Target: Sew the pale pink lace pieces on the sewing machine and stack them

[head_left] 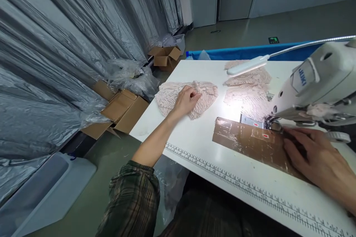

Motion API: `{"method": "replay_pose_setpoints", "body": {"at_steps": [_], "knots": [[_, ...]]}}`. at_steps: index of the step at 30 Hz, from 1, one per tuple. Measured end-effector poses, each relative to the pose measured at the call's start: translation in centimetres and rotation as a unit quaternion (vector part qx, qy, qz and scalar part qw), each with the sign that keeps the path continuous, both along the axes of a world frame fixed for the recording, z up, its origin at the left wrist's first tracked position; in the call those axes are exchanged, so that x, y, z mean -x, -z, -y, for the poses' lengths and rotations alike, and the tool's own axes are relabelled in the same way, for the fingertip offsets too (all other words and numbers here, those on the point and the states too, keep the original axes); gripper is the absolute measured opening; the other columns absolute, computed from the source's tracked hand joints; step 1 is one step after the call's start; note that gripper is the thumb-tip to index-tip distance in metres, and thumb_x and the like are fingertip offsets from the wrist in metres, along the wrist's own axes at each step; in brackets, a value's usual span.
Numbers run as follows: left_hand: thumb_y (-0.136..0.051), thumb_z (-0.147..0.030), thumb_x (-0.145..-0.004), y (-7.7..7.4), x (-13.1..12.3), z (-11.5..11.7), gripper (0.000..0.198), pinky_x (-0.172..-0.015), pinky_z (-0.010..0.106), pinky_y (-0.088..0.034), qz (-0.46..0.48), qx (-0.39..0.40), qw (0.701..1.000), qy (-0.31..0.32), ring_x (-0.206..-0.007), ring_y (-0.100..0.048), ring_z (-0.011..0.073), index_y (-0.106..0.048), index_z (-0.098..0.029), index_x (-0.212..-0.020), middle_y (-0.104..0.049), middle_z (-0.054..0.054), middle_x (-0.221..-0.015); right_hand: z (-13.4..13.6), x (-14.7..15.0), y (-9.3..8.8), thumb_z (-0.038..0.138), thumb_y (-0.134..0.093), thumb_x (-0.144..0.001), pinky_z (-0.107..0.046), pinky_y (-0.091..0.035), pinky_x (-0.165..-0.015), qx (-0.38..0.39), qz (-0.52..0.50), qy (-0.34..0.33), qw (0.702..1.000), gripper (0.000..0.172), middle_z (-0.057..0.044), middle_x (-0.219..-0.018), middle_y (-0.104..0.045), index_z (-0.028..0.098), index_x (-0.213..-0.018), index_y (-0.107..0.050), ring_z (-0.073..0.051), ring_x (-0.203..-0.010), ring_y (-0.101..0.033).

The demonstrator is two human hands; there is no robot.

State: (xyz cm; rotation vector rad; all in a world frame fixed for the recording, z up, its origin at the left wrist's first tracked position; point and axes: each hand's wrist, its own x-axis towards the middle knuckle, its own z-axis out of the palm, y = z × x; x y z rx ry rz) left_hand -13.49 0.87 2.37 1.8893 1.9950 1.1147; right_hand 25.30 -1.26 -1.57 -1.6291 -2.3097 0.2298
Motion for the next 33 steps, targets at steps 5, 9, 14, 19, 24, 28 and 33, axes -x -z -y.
{"method": "replay_pose_setpoints", "body": {"at_steps": [5, 9, 14, 19, 24, 28, 33], "knots": [[-0.063, -0.023, -0.094, -0.9, 1.9, -0.1, 0.024, -0.070, 0.025, -0.041, 0.063, -0.053, 0.996, -0.032, -0.076, -0.056, 0.0137, -0.061, -0.017, -0.071, -0.061, 0.001, -0.081, 0.0, 0.5, -0.7, 0.059, -0.029, -0.091, -0.057, -0.058, -0.084, 0.029, -0.016, 0.022, 0.999, 0.069, -0.023, -0.127, -0.067, 0.013, -0.128, -0.064, -0.042, -0.112, -0.066], [-0.054, -0.036, -0.101, -1.5, 2.9, -0.3, 0.037, -0.056, 0.023, -0.032, 0.101, -0.067, 0.991, -0.059, -0.057, -0.041, 0.0103, -0.050, -0.019, -0.068, -0.042, -0.005, -0.061, -0.2, 0.2, -0.4, 0.059, -0.030, -0.091, -0.057, -0.058, -0.079, 0.030, -0.011, 0.015, 0.999, 0.065, -0.023, -0.127, -0.067, 0.016, -0.126, -0.064, -0.042, -0.107, -0.067], [-0.053, -0.047, -0.102, -2.1, -2.3, 2.4, 0.037, -0.048, 0.021, -0.031, 0.151, 0.003, 0.978, 0.143, -0.052, -0.042, 0.0085, -0.056, -0.019, -0.078, -0.048, -0.005, -0.064, -0.5, 0.0, -0.1, 0.055, -0.032, -0.093, -0.055, -0.058, -0.079, 0.003, -0.009, -0.013, 1.000, 0.059, -0.022, -0.127, -0.066, 0.016, -0.122, -0.066, -0.041, -0.107, -0.067], [-0.053, -0.033, -0.105, -1.0, -10.5, 6.6, 0.023, -0.082, 0.028, -0.060, 0.022, 0.064, 0.855, 0.515, -0.098, -0.071, 0.0158, -0.068, -0.015, -0.103, -0.075, 0.011, -0.112, 0.0, 0.6, -0.5, 0.045, -0.034, -0.098, -0.052, -0.057, -0.091, -0.030, -0.023, -0.021, 0.999, 0.053, -0.023, -0.120, -0.068, 0.013, -0.121, -0.068, -0.038, -0.112, -0.066], [-0.053, -0.034, -0.105, 1.0, -9.6, 4.8, 0.025, -0.086, 0.035, -0.062, -0.052, -0.060, 0.905, 0.419, -0.105, -0.070, 0.0179, -0.070, -0.016, -0.103, -0.074, 0.010, -0.114, 0.1, 0.5, -0.4, 0.038, -0.040, -0.100, -0.047, -0.057, -0.093, -0.025, -0.036, -0.043, 0.998, 0.047, -0.020, -0.119, -0.066, 0.014, -0.130, -0.066, -0.033, -0.108, -0.067], [-0.058, -0.033, -0.102, 1.1, -6.2, 2.4, 0.019, -0.093, 0.043, -0.056, -0.141, -0.014, 0.949, 0.282, -0.111, -0.064, 0.0239, -0.066, -0.018, -0.112, -0.069, 0.010, -0.118, 0.1, 0.3, -0.3, 0.035, -0.043, -0.099, -0.046, -0.057, -0.092, -0.030, -0.038, -0.051, 0.998, 0.045, -0.018, -0.119, -0.066, 0.013, -0.130, -0.067, -0.031, -0.104, -0.068], [-0.058, -0.035, -0.102, 1.1, -5.9, 2.5, 0.020, -0.087, 0.039, -0.049, -0.145, 0.002, 0.942, 0.302, -0.092, -0.061, 0.0204, -0.058, -0.020, -0.087, -0.065, 0.005, -0.096, 0.4, 0.1, -0.9, 0.032, -0.046, -0.098, -0.044, -0.059, -0.089, -0.060, -0.088, -0.105, 0.989, 0.040, -0.016, -0.117, -0.068, 0.013, -0.119, -0.074, -0.028, -0.100, -0.069]]}}
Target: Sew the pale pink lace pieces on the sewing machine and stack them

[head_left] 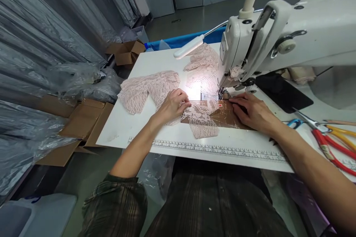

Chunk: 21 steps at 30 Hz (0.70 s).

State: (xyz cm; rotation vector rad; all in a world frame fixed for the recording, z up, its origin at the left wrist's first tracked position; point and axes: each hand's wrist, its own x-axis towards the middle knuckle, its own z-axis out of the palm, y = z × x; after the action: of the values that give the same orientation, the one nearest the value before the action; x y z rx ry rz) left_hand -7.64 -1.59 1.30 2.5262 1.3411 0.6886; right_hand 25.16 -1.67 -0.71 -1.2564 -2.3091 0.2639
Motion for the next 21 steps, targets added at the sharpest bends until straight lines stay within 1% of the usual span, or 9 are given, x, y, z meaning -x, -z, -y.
{"method": "replay_pose_setpoints", "body": {"at_steps": [5, 8, 9, 12, 15, 18, 19, 20, 21], "knots": [[-0.045, -0.035, -0.106, -0.4, -1.6, 0.5, 0.022, -0.084, 0.039, -0.045, 0.007, 0.004, 1.000, 0.021, -0.074, -0.056, 0.0178, -0.053, -0.022, -0.091, -0.064, 0.002, -0.082, 0.8, 1.3, -1.1, 0.033, -0.051, -0.098, -0.039, -0.061, -0.088, -0.023, -0.094, -0.093, 0.991, 0.032, -0.010, -0.109, -0.071, 0.022, -0.111, -0.077, -0.023, -0.098, -0.070], [-0.052, -0.034, -0.102, -1.2, -1.2, 0.4, 0.014, -0.088, 0.040, -0.041, -0.058, -0.008, 0.998, -0.010, -0.090, -0.058, 0.0220, -0.055, -0.021, -0.099, -0.065, 0.006, -0.099, 0.9, 2.4, -1.5, 0.032, -0.048, -0.098, -0.043, -0.061, -0.089, -0.021, -0.085, -0.137, 0.987, 0.034, -0.012, -0.109, -0.072, 0.022, -0.113, -0.077, -0.024, -0.100, -0.070], [-0.054, -0.034, -0.101, -1.5, -0.9, 0.3, 0.014, -0.087, 0.039, -0.041, -0.081, 0.004, 0.996, -0.023, -0.091, -0.058, 0.0225, -0.055, -0.020, -0.097, -0.064, 0.007, -0.100, 0.9, 2.7, -1.6, 0.031, -0.047, -0.098, -0.044, -0.061, -0.089, -0.019, -0.079, -0.152, 0.985, 0.035, -0.013, -0.108, -0.072, 0.021, -0.114, -0.076, -0.025, -0.100, -0.069], [-0.056, -0.035, -0.101, -2.0, -0.4, 0.3, 0.024, -0.081, 0.036, -0.039, -0.126, 0.049, 0.990, -0.033, -0.079, -0.054, 0.0195, -0.052, -0.020, -0.083, -0.060, 0.003, -0.087, 1.1, 3.0, -2.0, 0.032, -0.046, -0.100, -0.044, -0.060, -0.091, -0.005, -0.072, -0.179, 0.981, 0.037, -0.014, -0.112, -0.072, 0.019, -0.119, -0.075, -0.026, -0.105, -0.069], [-0.054, -0.038, -0.102, -2.5, -1.7, 1.3, 0.028, -0.083, 0.037, -0.042, -0.096, 0.054, 0.993, 0.037, -0.077, -0.054, 0.0179, -0.052, -0.019, -0.081, -0.060, 0.002, -0.082, 1.5, 3.2, -2.5, 0.037, -0.053, -0.098, -0.045, -0.057, -0.099, 0.014, -0.081, -0.200, 0.976, 0.044, -0.015, -0.127, -0.069, 0.017, -0.136, -0.065, -0.027, -0.117, -0.066], [-0.050, -0.035, -0.104, -3.7, -4.2, 3.4, 0.028, -0.081, 0.034, -0.048, -0.017, 0.074, 0.988, 0.137, -0.062, -0.051, 0.0126, -0.053, -0.019, -0.082, -0.059, -0.002, -0.070, 2.4, 3.6, -3.4, 0.042, -0.065, -0.091, -0.049, -0.051, -0.108, 0.035, -0.102, -0.240, 0.965, 0.067, -0.018, -0.140, -0.062, 0.016, -0.151, -0.050, -0.030, -0.130, -0.058], [-0.051, -0.032, -0.103, -4.4, -5.0, 4.3, 0.024, -0.078, 0.033, -0.049, 0.002, 0.076, 0.983, 0.170, -0.063, -0.053, 0.0125, -0.054, -0.019, -0.083, -0.061, -0.001, -0.071, 2.8, 3.6, -3.8, 0.043, -0.067, -0.089, -0.049, -0.050, -0.108, 0.054, -0.105, -0.254, 0.960, 0.067, -0.017, -0.138, -0.063, 0.016, -0.149, -0.051, -0.030, -0.128, -0.059], [-0.052, -0.028, -0.102, -5.1, -5.6, 5.1, 0.019, -0.074, 0.030, -0.049, 0.019, 0.089, 0.975, 0.201, -0.070, -0.058, 0.0136, -0.056, -0.018, -0.086, -0.065, 0.001, -0.078, 3.3, 3.6, -4.2, 0.042, -0.067, -0.090, -0.047, -0.051, -0.106, 0.084, -0.103, -0.265, 0.955, 0.060, -0.016, -0.133, -0.066, 0.018, -0.143, -0.057, -0.029, -0.123, -0.062], [-0.052, -0.023, -0.101, -5.9, -6.0, 5.9, 0.015, -0.070, 0.028, -0.049, 0.044, 0.097, 0.971, 0.213, -0.073, -0.061, 0.0138, -0.057, -0.018, -0.088, -0.068, 0.003, -0.081, 3.9, 3.5, -4.6, 0.042, -0.065, -0.091, -0.044, -0.053, -0.102, 0.125, -0.099, -0.273, 0.949, 0.049, -0.014, -0.125, -0.070, 0.019, -0.135, -0.063, -0.027, -0.115, -0.065]]}}
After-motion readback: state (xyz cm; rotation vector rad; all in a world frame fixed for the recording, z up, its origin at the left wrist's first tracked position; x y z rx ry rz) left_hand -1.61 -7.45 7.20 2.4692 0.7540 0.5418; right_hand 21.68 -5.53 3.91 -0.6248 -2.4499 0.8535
